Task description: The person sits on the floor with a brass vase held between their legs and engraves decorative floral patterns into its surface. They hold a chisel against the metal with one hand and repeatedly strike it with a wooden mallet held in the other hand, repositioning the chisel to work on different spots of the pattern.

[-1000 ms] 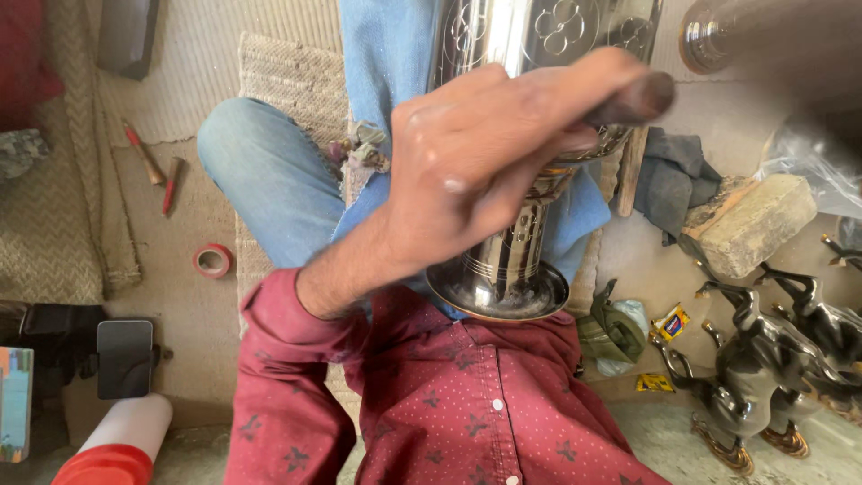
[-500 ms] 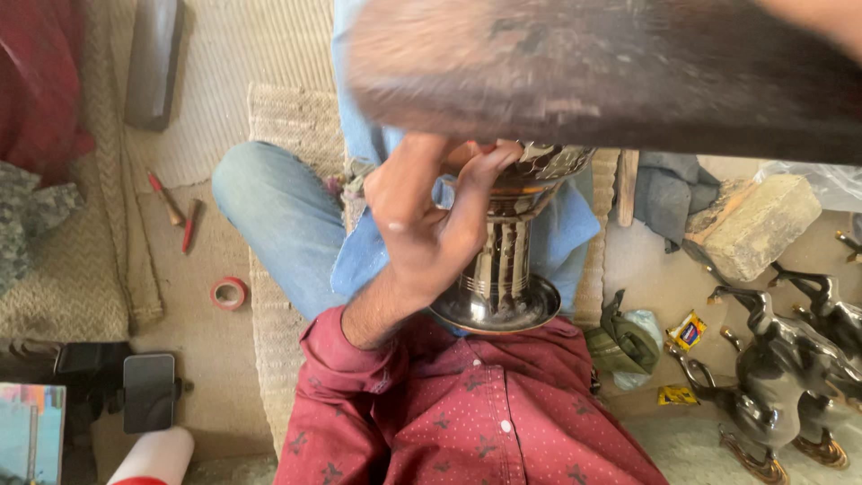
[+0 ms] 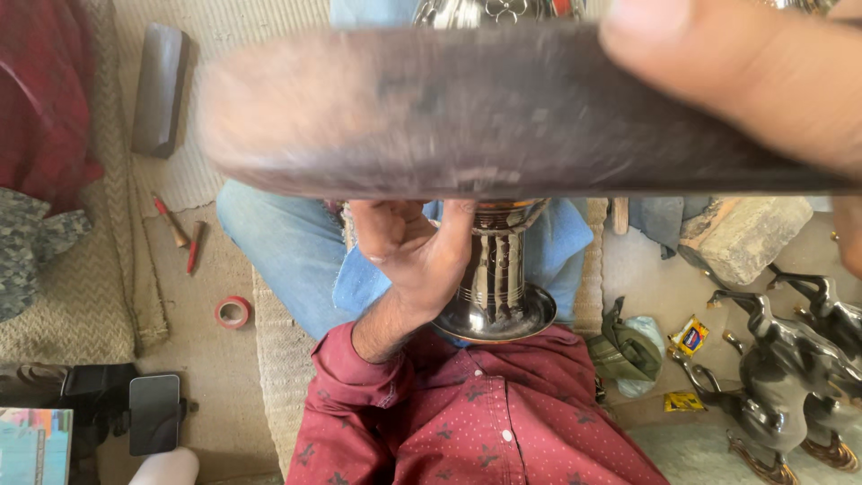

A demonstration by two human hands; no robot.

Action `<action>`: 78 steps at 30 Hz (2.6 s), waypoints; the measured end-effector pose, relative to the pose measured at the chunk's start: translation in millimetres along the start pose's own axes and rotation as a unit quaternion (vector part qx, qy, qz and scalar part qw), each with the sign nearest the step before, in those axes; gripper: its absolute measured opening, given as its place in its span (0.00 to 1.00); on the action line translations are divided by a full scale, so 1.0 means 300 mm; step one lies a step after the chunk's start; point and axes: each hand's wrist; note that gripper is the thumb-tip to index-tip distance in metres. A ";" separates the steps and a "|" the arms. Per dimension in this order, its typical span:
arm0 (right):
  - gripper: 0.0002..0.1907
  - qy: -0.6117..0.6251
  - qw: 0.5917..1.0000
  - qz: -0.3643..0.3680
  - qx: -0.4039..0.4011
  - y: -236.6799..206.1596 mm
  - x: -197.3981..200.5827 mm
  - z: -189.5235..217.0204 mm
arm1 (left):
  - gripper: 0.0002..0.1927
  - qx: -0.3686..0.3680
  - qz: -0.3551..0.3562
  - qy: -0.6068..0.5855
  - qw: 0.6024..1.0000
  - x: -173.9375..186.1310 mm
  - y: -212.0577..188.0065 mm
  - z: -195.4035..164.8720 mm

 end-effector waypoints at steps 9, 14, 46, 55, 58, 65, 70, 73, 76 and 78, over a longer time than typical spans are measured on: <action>0.08 -0.001 1.000 0.004 -0.006 -0.020 0.006 -0.019 | 0.13 -0.019 0.197 0.188 0.962 -0.004 0.181 -0.117; 0.09 -0.014 1.000 0.011 0.003 -0.006 0.002 -0.013 | 0.16 -0.007 0.241 0.110 0.964 -0.015 0.237 -0.173; 0.10 0.028 0.988 -0.067 -0.136 -0.348 0.029 -0.088 | 0.22 -0.191 0.487 0.112 0.845 -0.030 0.378 -0.137; 0.07 0.149 0.974 -0.166 -0.047 -0.459 -0.073 -0.013 | 0.24 -0.225 0.568 0.078 0.788 -0.057 0.431 -0.133; 0.10 0.218 0.953 -0.211 0.011 -0.464 -0.120 -0.017 | 0.24 -0.273 0.584 0.082 0.760 -0.076 0.447 -0.125; 0.12 0.182 0.939 -0.277 0.092 -0.463 -0.203 -0.036 | 0.27 -0.245 0.613 0.020 0.751 -0.094 0.459 -0.130; 0.14 0.183 0.934 -0.285 0.110 -0.443 -0.243 -0.047 | 0.25 -0.292 0.623 0.075 0.722 -0.120 0.467 -0.130; 0.16 0.176 0.932 -0.292 0.120 -0.430 -0.259 -0.051 | 0.19 -0.315 0.633 0.105 0.699 -0.134 0.468 -0.131; 0.17 0.166 0.928 -0.304 0.136 -0.417 -0.272 -0.051 | 0.13 -0.361 0.640 0.177 0.654 -0.159 0.476 -0.126; 0.18 0.154 0.928 -0.307 0.142 -0.409 -0.278 -0.050 | 0.18 -0.355 0.634 0.114 0.677 -0.163 0.474 -0.130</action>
Point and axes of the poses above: each hand's wrist, its own y-axis towards the middle knuckle, its own x-axis out of the back of the hand, z = x × y, and after that the axes turned 4 degrees about y, right-handed
